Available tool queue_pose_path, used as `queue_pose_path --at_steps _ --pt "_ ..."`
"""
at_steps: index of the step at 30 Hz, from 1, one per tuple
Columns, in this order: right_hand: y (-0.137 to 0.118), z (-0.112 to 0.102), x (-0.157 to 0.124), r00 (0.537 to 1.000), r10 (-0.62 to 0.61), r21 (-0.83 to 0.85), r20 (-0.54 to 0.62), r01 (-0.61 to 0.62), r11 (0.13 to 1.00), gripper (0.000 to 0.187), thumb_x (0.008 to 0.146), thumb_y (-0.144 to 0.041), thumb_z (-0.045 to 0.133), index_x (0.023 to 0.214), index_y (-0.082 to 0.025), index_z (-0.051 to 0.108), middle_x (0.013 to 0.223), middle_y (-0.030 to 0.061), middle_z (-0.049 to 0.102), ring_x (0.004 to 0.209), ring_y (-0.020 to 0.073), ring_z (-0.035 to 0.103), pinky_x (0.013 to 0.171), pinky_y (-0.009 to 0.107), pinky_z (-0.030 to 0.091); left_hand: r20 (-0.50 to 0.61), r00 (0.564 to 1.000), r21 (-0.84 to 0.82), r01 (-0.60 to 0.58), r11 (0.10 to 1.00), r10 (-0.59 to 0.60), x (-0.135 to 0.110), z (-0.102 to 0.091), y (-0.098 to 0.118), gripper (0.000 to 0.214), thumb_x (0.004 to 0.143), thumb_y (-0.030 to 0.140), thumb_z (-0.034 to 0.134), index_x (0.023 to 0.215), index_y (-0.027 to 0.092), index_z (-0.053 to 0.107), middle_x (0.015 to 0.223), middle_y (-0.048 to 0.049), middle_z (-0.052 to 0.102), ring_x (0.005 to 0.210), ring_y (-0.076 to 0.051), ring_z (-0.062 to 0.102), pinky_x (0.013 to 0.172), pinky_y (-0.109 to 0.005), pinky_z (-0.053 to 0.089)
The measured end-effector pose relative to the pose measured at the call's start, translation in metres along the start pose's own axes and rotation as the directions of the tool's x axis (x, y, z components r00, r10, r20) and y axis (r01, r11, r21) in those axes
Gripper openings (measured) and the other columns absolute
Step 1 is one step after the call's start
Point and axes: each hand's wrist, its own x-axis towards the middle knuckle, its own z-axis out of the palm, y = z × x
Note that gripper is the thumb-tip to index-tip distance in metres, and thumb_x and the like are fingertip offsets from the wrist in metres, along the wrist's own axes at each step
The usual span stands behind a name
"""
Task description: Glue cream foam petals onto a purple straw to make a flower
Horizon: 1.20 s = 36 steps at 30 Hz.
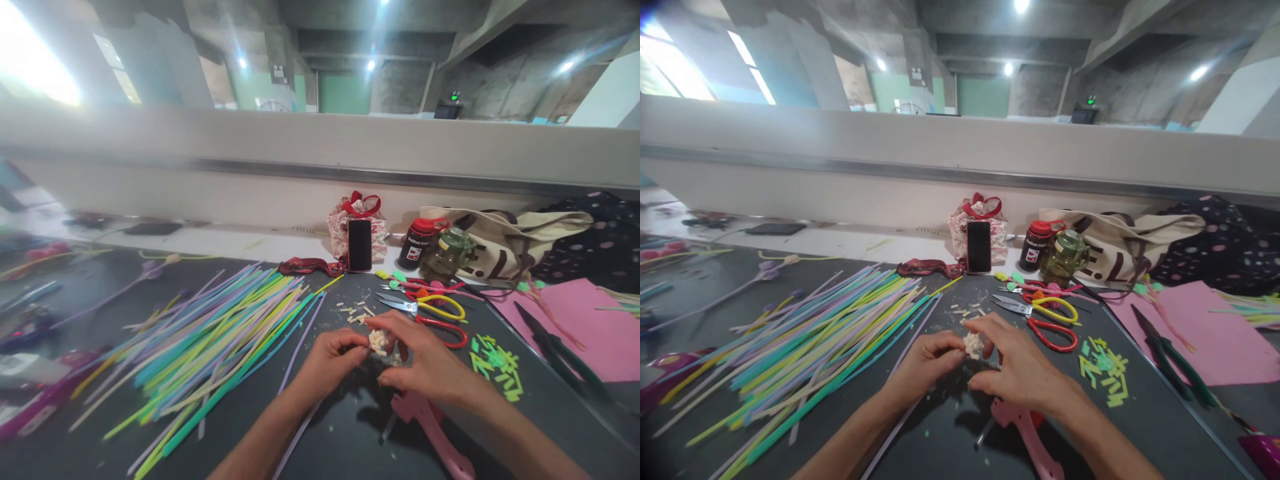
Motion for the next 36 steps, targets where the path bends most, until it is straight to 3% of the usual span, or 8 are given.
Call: queue_pose_path --at_steps 6,16,21,24,26,30,33,36 --pt "-0.003 0.000 -0.001 1.000 -0.014 0.008 0.007 0.014 1.000 0.050 0.060 -0.005 0.059 0.107 -0.024 0.054 0.097 -0.0001 0.058 0.083 0.0151 0.054 0.072 0.026 0.042 0.068 0.992 0.147 -0.115 0.982 0.106 0.000 0.001 -0.001 0.016 0.074 0.022 0.055 0.068 0.016 0.068 0.066 -0.0005 0.058 0.061 -0.011 0.050 0.063 -0.021 0.036" --pt "0.003 0.005 0.001 0.997 -0.078 0.011 -0.005 0.078 0.997 0.033 0.066 -0.003 0.055 0.092 -0.022 0.058 0.089 -0.0009 0.058 0.081 0.0137 0.054 0.072 0.025 0.040 0.112 0.987 0.200 -0.132 0.971 0.111 -0.001 0.001 0.001 0.017 0.074 0.018 0.052 0.073 0.016 0.069 0.064 0.0020 0.055 0.062 -0.010 0.048 0.063 -0.020 0.034" --pt "0.000 0.005 0.002 0.998 -0.065 -0.001 -0.003 0.065 0.998 0.032 0.066 -0.005 0.057 0.093 -0.022 0.058 0.087 -0.0013 0.058 0.080 0.0141 0.054 0.072 0.026 0.041 0.099 0.989 0.116 -0.119 0.986 0.108 -0.001 0.002 0.000 0.015 0.074 0.021 0.054 0.070 0.015 0.068 0.063 0.0016 0.053 0.062 -0.010 0.047 0.062 -0.020 0.033" --pt "-0.005 0.001 0.000 0.999 -0.029 -0.023 -0.029 0.028 0.999 0.051 0.060 -0.008 0.063 0.108 -0.025 0.053 0.102 0.0005 0.055 0.085 0.0159 0.054 0.071 0.026 0.043 0.033 0.998 -0.003 -0.059 0.998 0.059 0.000 0.002 -0.001 0.015 0.071 0.025 0.058 0.066 0.014 0.066 0.063 0.0011 0.053 0.062 -0.010 0.046 0.062 -0.021 0.034" --pt "-0.006 -0.003 -0.004 0.993 0.007 -0.043 -0.122 -0.012 0.999 0.063 0.061 -0.009 0.062 0.118 -0.027 0.044 0.112 0.0019 0.050 0.086 0.0161 0.054 0.069 0.026 0.044 -0.032 0.999 -0.120 -0.002 0.993 -0.001 0.001 0.001 -0.001 0.016 0.069 0.028 0.061 0.063 0.014 0.066 0.061 0.0015 0.051 0.060 -0.010 0.044 0.060 -0.021 0.033" --pt "0.008 -0.008 -0.018 0.958 0.038 -0.073 -0.284 -0.061 0.996 0.051 0.074 -0.020 0.056 0.121 -0.030 0.039 0.114 0.0035 0.050 0.081 0.0159 0.056 0.068 0.028 0.047 -0.114 0.985 -0.313 0.085 0.946 -0.127 0.001 -0.006 0.003 0.019 0.060 0.031 0.070 0.064 0.013 0.066 0.059 0.0018 0.053 0.057 -0.008 0.041 0.058 -0.020 0.031" --pt "0.026 -0.004 -0.028 0.953 0.081 -0.068 -0.293 -0.105 0.992 0.046 0.076 -0.022 0.056 0.120 -0.030 0.043 0.120 0.0042 0.050 0.088 0.0187 0.058 0.071 0.029 0.048 -0.164 0.972 -0.360 0.098 0.928 -0.166 0.002 -0.009 0.012 0.026 0.051 0.034 0.075 0.058 0.013 0.063 0.056 0.0013 0.055 0.052 -0.007 0.040 0.053 -0.020 0.030" --pt "0.035 0.001 -0.032 0.955 0.126 0.014 -0.269 -0.127 0.992 0.042 0.074 -0.022 0.057 0.115 -0.029 0.051 0.119 0.0052 0.053 0.078 0.0176 0.061 0.069 0.029 0.049 -0.191 0.967 -0.361 0.092 0.928 -0.170 0.003 -0.007 0.026 0.028 0.047 0.035 0.075 0.054 0.013 0.059 0.052 0.0015 0.055 0.047 -0.006 0.038 0.048 -0.019 0.027"
